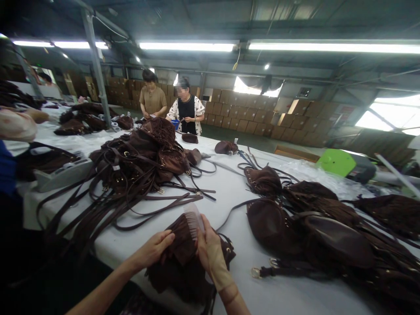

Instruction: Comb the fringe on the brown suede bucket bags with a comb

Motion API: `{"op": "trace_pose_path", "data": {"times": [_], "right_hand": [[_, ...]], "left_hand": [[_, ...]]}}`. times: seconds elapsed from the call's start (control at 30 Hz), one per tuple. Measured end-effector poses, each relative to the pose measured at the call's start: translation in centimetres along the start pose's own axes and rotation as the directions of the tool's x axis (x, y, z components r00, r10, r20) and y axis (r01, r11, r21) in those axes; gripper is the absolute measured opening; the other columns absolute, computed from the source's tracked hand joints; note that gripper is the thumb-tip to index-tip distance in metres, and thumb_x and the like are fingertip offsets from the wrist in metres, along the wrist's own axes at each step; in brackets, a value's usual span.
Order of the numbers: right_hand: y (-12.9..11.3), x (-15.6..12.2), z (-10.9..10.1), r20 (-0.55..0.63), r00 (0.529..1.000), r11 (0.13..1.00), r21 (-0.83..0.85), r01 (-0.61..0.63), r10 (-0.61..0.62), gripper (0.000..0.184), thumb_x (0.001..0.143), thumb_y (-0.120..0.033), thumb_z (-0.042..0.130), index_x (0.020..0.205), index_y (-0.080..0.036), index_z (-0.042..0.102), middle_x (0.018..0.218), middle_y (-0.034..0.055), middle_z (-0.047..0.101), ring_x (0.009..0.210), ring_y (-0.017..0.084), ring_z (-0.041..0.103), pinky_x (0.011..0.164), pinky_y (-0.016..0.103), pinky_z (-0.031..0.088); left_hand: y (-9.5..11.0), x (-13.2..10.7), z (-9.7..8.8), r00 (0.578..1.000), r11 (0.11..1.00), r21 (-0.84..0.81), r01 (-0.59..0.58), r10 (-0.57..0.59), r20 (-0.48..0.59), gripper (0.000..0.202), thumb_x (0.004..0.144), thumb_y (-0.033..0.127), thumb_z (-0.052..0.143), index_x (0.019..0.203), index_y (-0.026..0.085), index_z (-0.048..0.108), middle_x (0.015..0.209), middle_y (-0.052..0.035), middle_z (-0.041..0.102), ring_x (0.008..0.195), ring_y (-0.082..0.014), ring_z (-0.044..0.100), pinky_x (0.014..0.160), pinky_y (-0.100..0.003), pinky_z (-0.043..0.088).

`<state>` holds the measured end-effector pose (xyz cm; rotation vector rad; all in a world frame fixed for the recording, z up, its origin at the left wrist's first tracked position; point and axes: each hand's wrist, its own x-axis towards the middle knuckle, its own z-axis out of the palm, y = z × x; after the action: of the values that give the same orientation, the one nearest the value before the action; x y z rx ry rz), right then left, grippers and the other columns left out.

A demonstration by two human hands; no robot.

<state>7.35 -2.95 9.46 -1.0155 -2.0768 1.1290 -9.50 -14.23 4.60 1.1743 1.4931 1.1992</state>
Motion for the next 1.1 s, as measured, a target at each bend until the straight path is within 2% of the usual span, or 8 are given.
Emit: {"op": "trace_pose_path", "data": {"times": [0.17,0.3,0.5,0.57,0.67,0.87,0.97,1.1], "right_hand": [[-0.8,-1.0,3.2,0.035,0.991,0.989,-0.070,0.128,-0.125,0.051,0.090,-0.028,0.042,0.139,-0.018,0.051,0.095,0.0105,0.073,0.076,0.024,0.069,0.072,0.031,0.055],[-0.7,-3.8,5.1,0.149,0.982,0.988,-0.091,0.127,-0.113,0.062,0.081,-0.019,0.048,0.143,-0.017,0.047,0.081,0.0065,0.073,0.062,0.023,0.066,0.066,0.031,0.054],[-0.9,-4.4,5.6,0.123,0.991,0.998,0.036,0.045,-0.050,0.064,0.081,-0.040,0.068,0.139,-0.020,0.050,0.101,0.0085,0.073,0.092,0.029,0.069,0.080,0.033,0.054],[-0.6,-4.0,5.8,0.058,0.998,0.981,0.193,0.004,-0.015,0.059,0.080,-0.043,0.071,0.133,-0.021,0.056,0.110,0.0083,0.071,0.099,0.027,0.067,0.081,0.030,0.054],[-0.5,-3.6,5.5,0.151,0.983,0.862,0.479,-0.168,0.107,0.069,0.079,-0.051,0.071,0.136,-0.019,0.051,0.073,0.0008,0.068,0.050,0.014,0.060,0.043,0.020,0.047],[-2.7,-4.0,3.2,0.277,0.960,0.656,0.716,-0.240,0.050,0.077,0.081,-0.054,0.071,0.143,-0.021,0.040,0.057,-0.0070,0.054,0.030,0.002,0.029,0.029,0.011,0.025],[-2.3,-4.0,2.6,0.261,0.965,0.695,0.691,-0.202,0.021,0.079,0.083,-0.051,0.070,0.146,-0.020,0.036,0.055,-0.0066,0.053,0.031,0.003,0.031,0.030,0.011,0.028],[0.2,-3.6,2.4,0.211,0.977,0.767,0.623,-0.156,0.027,0.084,0.084,-0.053,0.067,0.150,-0.017,0.029,0.049,-0.0088,0.048,0.031,0.005,0.030,0.029,0.012,0.028]], "left_hand": [[-0.1,-0.3,0.2,0.992,0.997,-0.024,-0.077,0.074,-0.105,0.040,0.092,0.059,0.038,0.077,0.021,0.042,0.046,0.0083,0.039,0.036,-0.0094,0.035,0.036,-0.021,0.023],[0.0,-0.6,0.3,0.947,0.965,0.151,-0.217,0.245,-0.209,0.042,0.092,0.048,0.047,0.062,0.020,0.037,0.052,0.0058,0.034,0.050,-0.0088,0.033,0.049,-0.023,0.025],[3.0,-1.1,-0.7,0.955,0.938,0.266,-0.222,0.264,-0.134,0.047,0.089,0.043,0.055,0.053,0.017,0.038,0.051,0.0042,0.034,0.052,-0.0093,0.034,0.051,-0.026,0.024],[4.1,-1.4,-1.3,0.915,0.961,0.147,-0.234,0.269,-0.301,0.040,0.091,0.044,0.050,0.062,0.017,0.049,0.054,0.0044,0.038,0.050,-0.0087,0.036,0.049,-0.024,0.026],[4.7,-2.0,-1.5,0.826,0.942,-0.219,-0.253,0.093,-0.555,0.027,0.092,0.043,0.048,0.102,0.019,0.055,0.073,0.0031,0.052,0.047,-0.0071,0.040,0.044,-0.022,0.030],[4.7,-2.5,0.5,0.964,0.887,-0.382,-0.261,0.216,-0.158,0.070,0.081,0.019,0.057,0.143,0.027,0.026,0.143,-0.0109,0.045,0.093,-0.0153,0.062,0.082,-0.029,0.052],[5.3,-1.4,1.3,0.954,0.936,-0.201,-0.290,0.299,0.018,0.078,0.076,0.013,0.057,0.147,0.024,0.026,0.138,-0.0097,0.051,0.109,-0.0204,0.058,0.100,-0.035,0.046],[5.6,1.4,2.2,0.945,0.946,0.069,-0.318,0.310,0.105,0.041,0.075,0.012,0.055,0.115,0.018,0.061,0.107,-0.0066,0.068,0.098,-0.0220,0.062,0.089,-0.032,0.050]]}}
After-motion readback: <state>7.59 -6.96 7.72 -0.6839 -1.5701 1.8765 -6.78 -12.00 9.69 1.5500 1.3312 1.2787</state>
